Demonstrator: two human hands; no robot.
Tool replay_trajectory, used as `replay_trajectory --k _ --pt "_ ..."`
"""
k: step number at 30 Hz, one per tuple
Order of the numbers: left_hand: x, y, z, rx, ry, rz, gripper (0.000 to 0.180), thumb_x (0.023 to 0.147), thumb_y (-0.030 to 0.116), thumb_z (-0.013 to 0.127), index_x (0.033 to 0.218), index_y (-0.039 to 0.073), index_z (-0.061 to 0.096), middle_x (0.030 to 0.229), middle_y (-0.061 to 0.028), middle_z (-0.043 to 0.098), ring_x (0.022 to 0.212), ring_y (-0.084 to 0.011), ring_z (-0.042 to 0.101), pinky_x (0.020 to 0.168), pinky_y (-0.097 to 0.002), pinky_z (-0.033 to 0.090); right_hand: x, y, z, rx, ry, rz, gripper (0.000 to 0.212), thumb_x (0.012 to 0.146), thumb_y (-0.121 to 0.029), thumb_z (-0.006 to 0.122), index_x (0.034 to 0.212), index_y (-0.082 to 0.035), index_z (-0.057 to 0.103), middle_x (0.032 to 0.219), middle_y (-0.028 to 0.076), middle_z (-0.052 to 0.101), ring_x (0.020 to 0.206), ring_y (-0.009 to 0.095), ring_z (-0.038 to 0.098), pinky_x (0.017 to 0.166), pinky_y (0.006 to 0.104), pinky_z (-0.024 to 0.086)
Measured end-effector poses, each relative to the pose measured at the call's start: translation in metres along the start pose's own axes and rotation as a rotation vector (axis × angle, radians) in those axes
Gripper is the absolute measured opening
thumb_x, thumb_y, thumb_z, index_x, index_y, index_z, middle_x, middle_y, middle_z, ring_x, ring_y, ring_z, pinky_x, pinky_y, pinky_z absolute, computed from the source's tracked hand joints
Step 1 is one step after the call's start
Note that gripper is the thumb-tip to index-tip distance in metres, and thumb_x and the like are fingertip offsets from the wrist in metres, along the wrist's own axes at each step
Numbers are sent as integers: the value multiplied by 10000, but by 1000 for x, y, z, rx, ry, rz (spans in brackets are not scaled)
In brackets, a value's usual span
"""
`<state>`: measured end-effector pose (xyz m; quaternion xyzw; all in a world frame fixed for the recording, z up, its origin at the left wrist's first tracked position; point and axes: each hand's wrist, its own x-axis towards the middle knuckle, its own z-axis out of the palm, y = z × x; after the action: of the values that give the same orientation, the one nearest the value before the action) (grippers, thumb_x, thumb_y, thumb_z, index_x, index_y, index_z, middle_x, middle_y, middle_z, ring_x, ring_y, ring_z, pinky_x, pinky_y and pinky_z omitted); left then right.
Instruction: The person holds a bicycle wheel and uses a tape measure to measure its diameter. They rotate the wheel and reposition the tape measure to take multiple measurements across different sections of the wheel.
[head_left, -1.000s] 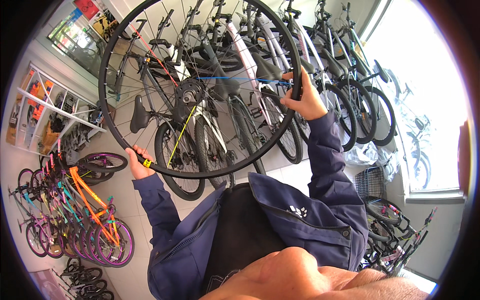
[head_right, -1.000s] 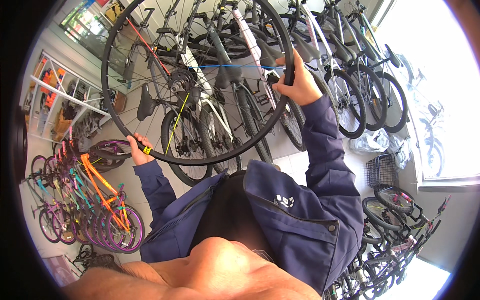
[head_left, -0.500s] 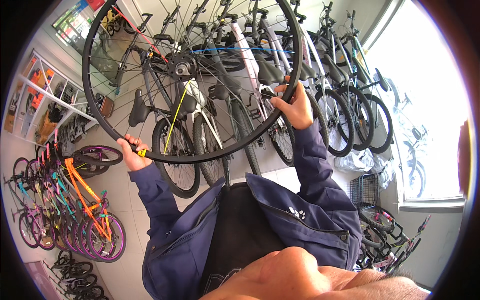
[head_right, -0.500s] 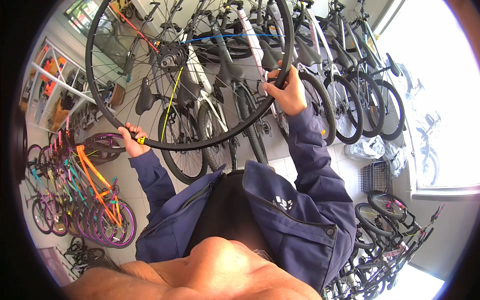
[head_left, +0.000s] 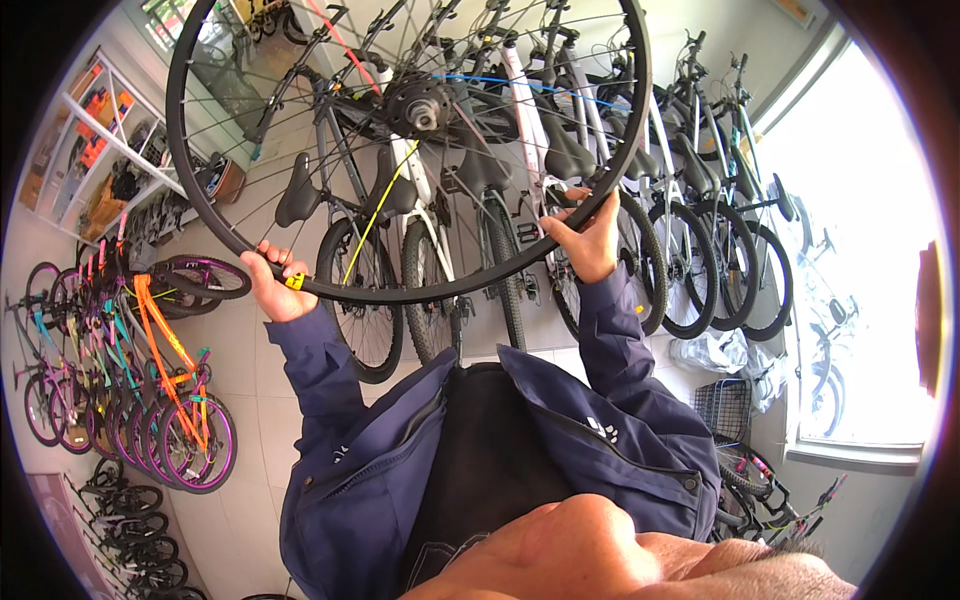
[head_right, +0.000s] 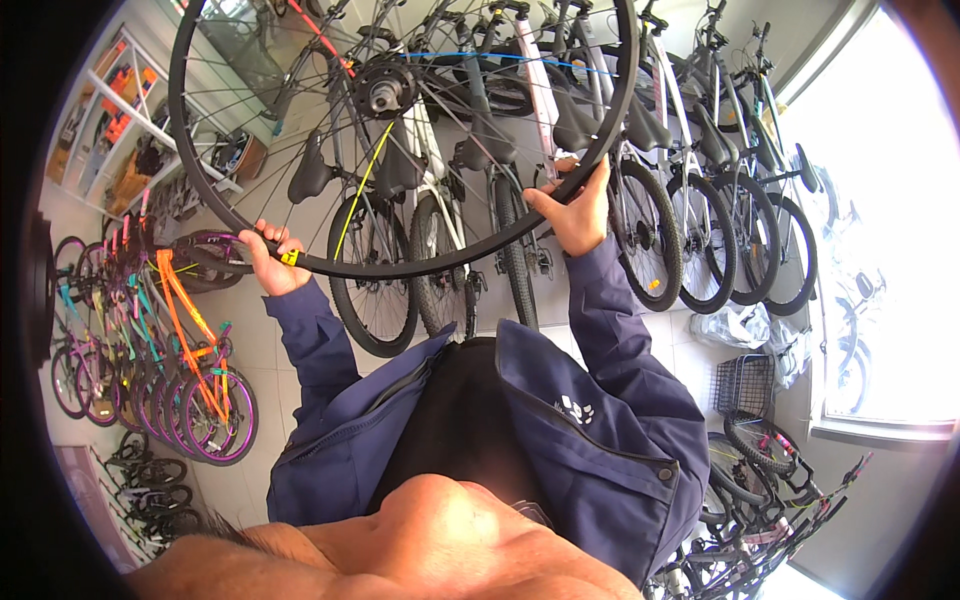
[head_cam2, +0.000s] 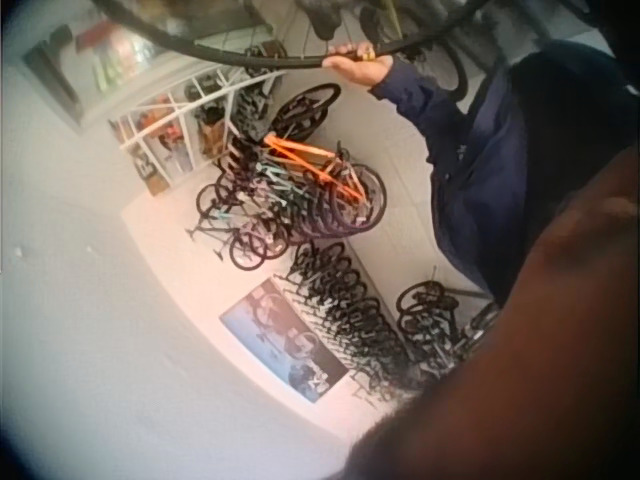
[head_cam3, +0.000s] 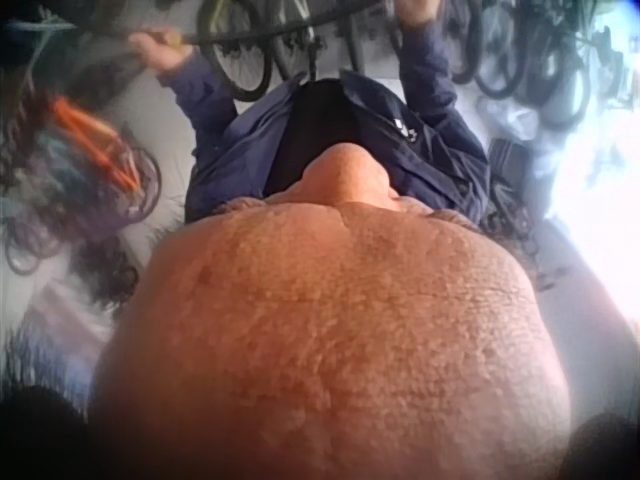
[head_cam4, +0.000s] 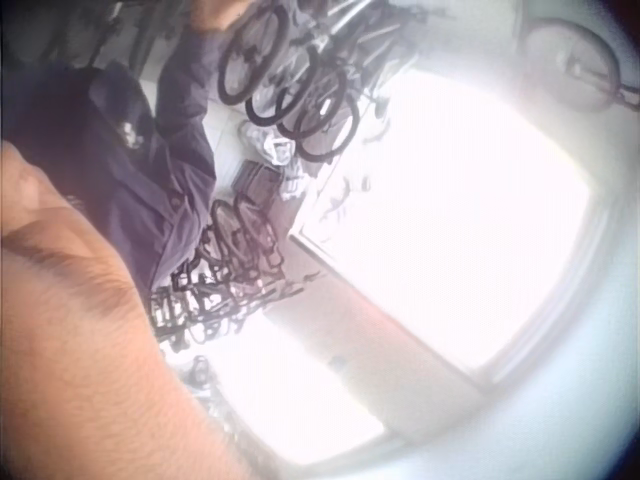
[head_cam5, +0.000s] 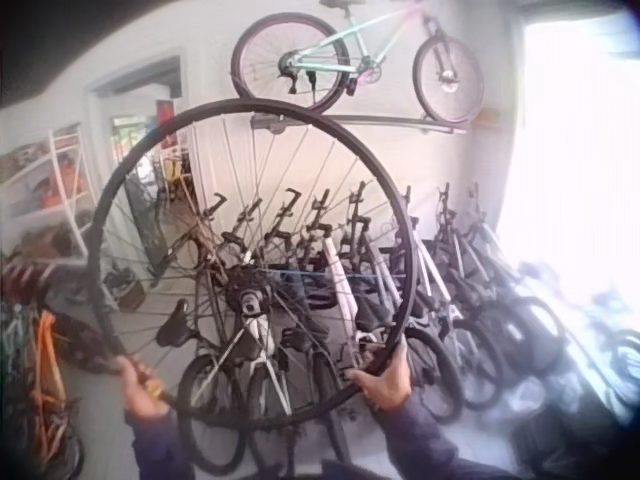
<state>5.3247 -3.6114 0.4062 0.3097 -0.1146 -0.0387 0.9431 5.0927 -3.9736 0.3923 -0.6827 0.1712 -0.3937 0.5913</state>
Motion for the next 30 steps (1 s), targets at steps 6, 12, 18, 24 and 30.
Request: replay_trajectory --k 6,12,18,24,30 --pt "-4 3 11 -37 -14 12 408 893 414 673 1073 77 530 881 25 471 765 -81 405 570 -175 419 2 -8 5 113 -1 -63 944 662 50 816 1400 -61 237 1213 113 458 883 143 593 759 288 547" --pt "-1 -3 20 -147 -100 46 402 908 424 643 1074 77 525 873 22 460 771 -96 397 579 -187 432 -19 7 36 519 -52 19 948 742 74 743 1473 -128 175 1254 119 462 961 202 610 840 344 540" --pt "-5 -6 35 -91 -141 170 412 914 449 622 1077 86 516 878 23 457 795 -96 390 572 -177 414 -18 20 60 352 53 1 993 736 101 743 1483 -147 136 1195 107 455 918 183 591 817 336 532" --pt "-14 -4 44 -110 -139 208 407 917 439 624 1077 81 514 878 19 458 814 -104 391 577 -181 411 -26 26 72 623 -57 4 951 779 67 730 1495 -113 132 1275 140 451 969 204 610 856 361 516" --pt "-12 -13 54 -187 -154 211 408 906 444 637 1055 83 519 877 24 470 809 -94 401 573 -178 409 -52 23 120 637 -122 206 795 796 16 749 1424 -23 262 1091 91 573 918 167 610 876 316 489"
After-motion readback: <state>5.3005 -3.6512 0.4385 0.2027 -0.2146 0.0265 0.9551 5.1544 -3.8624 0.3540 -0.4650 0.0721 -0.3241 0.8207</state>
